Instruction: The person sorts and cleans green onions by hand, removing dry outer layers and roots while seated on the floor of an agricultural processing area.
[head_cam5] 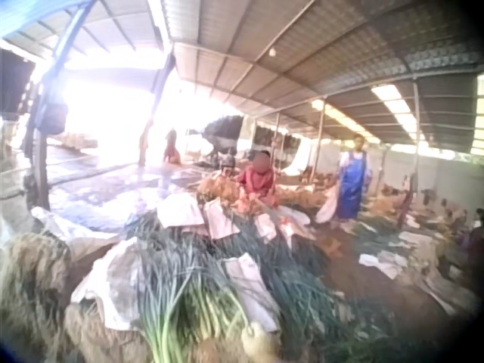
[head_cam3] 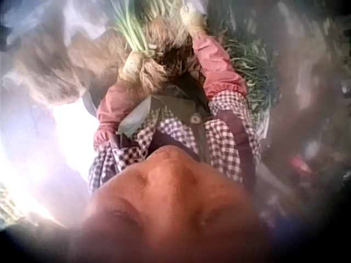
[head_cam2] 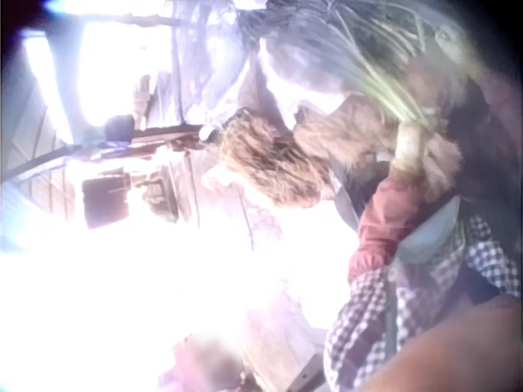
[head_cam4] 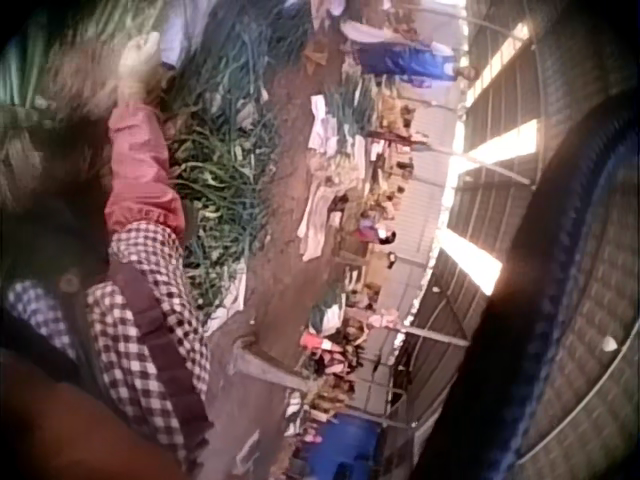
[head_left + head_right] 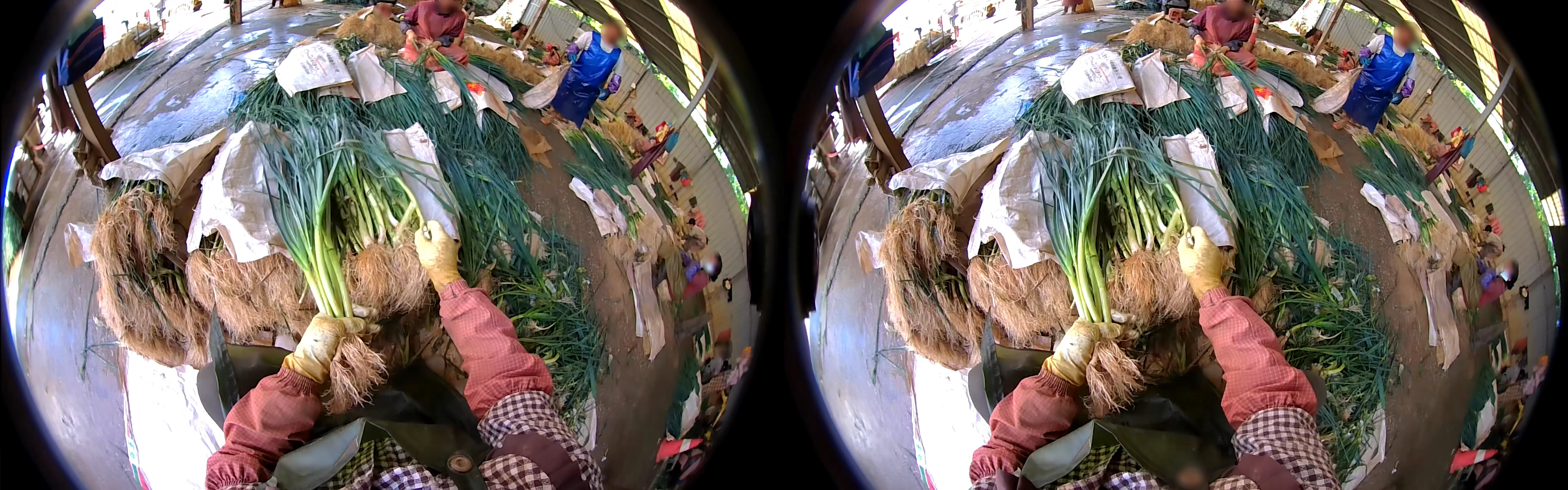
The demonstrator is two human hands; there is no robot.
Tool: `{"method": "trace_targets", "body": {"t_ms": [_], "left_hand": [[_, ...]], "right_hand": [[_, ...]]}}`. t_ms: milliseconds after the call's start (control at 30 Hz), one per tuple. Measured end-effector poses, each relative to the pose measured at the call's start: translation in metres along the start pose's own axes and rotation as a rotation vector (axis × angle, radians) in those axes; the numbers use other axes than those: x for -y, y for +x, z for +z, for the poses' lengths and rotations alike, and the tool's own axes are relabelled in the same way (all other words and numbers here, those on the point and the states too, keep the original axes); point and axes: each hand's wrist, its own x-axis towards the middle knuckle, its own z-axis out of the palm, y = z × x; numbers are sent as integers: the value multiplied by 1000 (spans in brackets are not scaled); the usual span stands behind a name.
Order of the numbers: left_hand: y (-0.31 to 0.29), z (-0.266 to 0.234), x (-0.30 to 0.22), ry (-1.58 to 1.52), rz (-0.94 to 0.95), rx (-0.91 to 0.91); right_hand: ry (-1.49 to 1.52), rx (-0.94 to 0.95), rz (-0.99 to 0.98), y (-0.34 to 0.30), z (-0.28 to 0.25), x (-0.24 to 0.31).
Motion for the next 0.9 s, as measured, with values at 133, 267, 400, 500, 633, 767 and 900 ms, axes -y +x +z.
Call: {"method": "trace_targets", "body": {"t_ms": [133, 267, 400, 500, 633, 767, 900], "left_hand": [[9, -20, 15, -52, 51, -122], [18, -21, 31, -95, -66, -189], [12, -12, 29, -97, -106, -135], [10, -10, 31, -132, -73, -99], [17, -40, 42, -16, 9, -174], [10, -39, 42, 70, 28, -251], [-23, -4, 1, 4, 193, -108]], "right_hand": [[97, 204, -158, -86, 10, 62], [190, 144, -376, -129, 37, 44], [679, 451, 177, -81, 39, 44], [709, 603, 164, -65, 37, 37], [-128, 321, -478, -124, 32, 57], [-48, 476, -673, -163, 9, 27], [311, 429, 179, -84, -24, -1]]}}
